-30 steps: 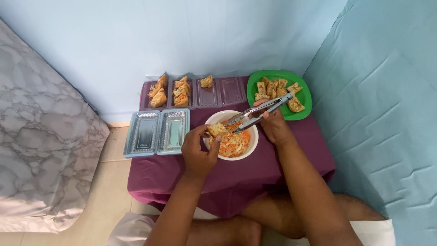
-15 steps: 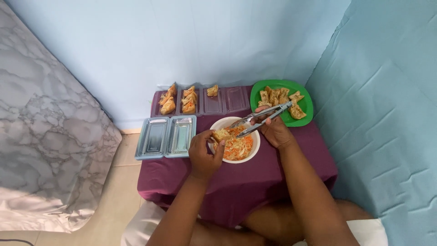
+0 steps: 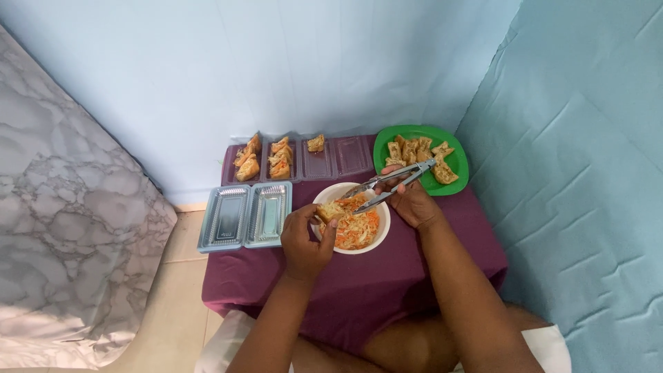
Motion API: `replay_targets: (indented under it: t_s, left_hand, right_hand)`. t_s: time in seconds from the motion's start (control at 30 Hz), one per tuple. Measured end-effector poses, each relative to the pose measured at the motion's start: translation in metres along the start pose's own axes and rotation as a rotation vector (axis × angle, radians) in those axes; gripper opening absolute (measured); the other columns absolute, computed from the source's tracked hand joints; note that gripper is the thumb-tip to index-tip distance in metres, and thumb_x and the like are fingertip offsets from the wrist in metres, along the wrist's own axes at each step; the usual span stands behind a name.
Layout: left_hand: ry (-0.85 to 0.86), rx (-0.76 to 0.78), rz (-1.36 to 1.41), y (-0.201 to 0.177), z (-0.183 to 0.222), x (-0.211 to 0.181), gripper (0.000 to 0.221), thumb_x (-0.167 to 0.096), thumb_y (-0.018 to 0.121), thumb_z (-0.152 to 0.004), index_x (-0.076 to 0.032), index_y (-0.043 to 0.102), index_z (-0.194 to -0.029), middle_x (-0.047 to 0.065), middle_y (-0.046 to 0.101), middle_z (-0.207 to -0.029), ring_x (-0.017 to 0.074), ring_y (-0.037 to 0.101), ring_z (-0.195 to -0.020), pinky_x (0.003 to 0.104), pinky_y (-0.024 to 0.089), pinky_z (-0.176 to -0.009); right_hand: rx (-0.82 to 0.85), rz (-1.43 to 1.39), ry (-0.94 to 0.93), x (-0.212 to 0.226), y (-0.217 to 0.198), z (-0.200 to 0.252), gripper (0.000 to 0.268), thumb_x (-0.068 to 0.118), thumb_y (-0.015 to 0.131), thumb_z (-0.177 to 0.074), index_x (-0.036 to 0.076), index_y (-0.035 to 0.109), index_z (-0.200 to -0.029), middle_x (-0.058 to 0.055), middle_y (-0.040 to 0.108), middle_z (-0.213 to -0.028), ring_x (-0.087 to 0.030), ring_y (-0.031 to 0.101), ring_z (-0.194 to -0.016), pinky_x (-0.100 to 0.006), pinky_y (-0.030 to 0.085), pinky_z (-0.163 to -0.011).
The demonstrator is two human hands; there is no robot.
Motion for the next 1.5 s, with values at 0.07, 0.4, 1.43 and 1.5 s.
replay_targets:
  t_s: [0.07,0.4,1.43,1.5]
  left_hand:
    - [0.014,-0.004,-0.009,-0.002,0.000,-0.005,0.034,-0.024,0.077,-0.090,-0.003,0.066,-0.115,0.012,0.070,-0.093,0.0285,0.066,-0.072,0.043,0.054,-0.072]
    - [-0.004,-0.017,0.002,-0.006,-0.002,-0.001,0.034,-0.026,0.077,-0.090,-0.004,0.068,-0.113,0.009,0.069,-0.088,0.0270,0.066,-0.069,0.042,0.054,-0.068]
    - [-0.323,0.186,-0.016,0.008,-0.019,0.003,0.041,-0.012,0.075,-0.089,-0.004,0.061,-0.126,0.011,0.068,-0.123,0.0239,0.068,-0.107,0.035,0.055,-0.095]
    - [-0.316,0.189,0.003,0.009,-0.017,0.005,0.040,-0.013,0.075,-0.090,-0.005,0.060,-0.127,0.011,0.069,-0.123,0.0230,0.068,-0.107,0.035,0.055,-0.095]
  right_hand:
    - [0.000,-0.003,-0.004,-0.002,-0.001,0.003,0.065,0.034,0.084,-0.081,0.000,0.057,-0.130,-0.018,0.075,-0.100,-0.032,0.075,-0.098,-0.045,0.064,-0.087]
    - [-0.006,0.057,-0.043,-0.003,0.000,-0.001,0.060,0.035,0.080,-0.087,0.000,0.057,-0.129,-0.016,0.075,-0.099,-0.028,0.074,-0.094,-0.042,0.065,-0.083]
    - [0.152,1.072,0.001,0.084,0.110,0.019,0.033,0.009,0.091,-0.070,0.005,0.074,-0.098,-0.002,0.077,-0.083,-0.009,0.066,-0.065,-0.024,0.053,-0.059]
    - [0.116,1.059,-0.027,0.086,0.106,0.022,0.033,0.007,0.091,-0.070,0.005,0.074,-0.099,-0.003,0.079,-0.085,-0.009,0.069,-0.067,-0.023,0.056,-0.059]
Point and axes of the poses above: each hand's wrist, its own z-axis away from the middle knuckle, its own y-axis out of the palm, x = y × z, the point moved 9 cm from there along -z, towards the middle knuckle
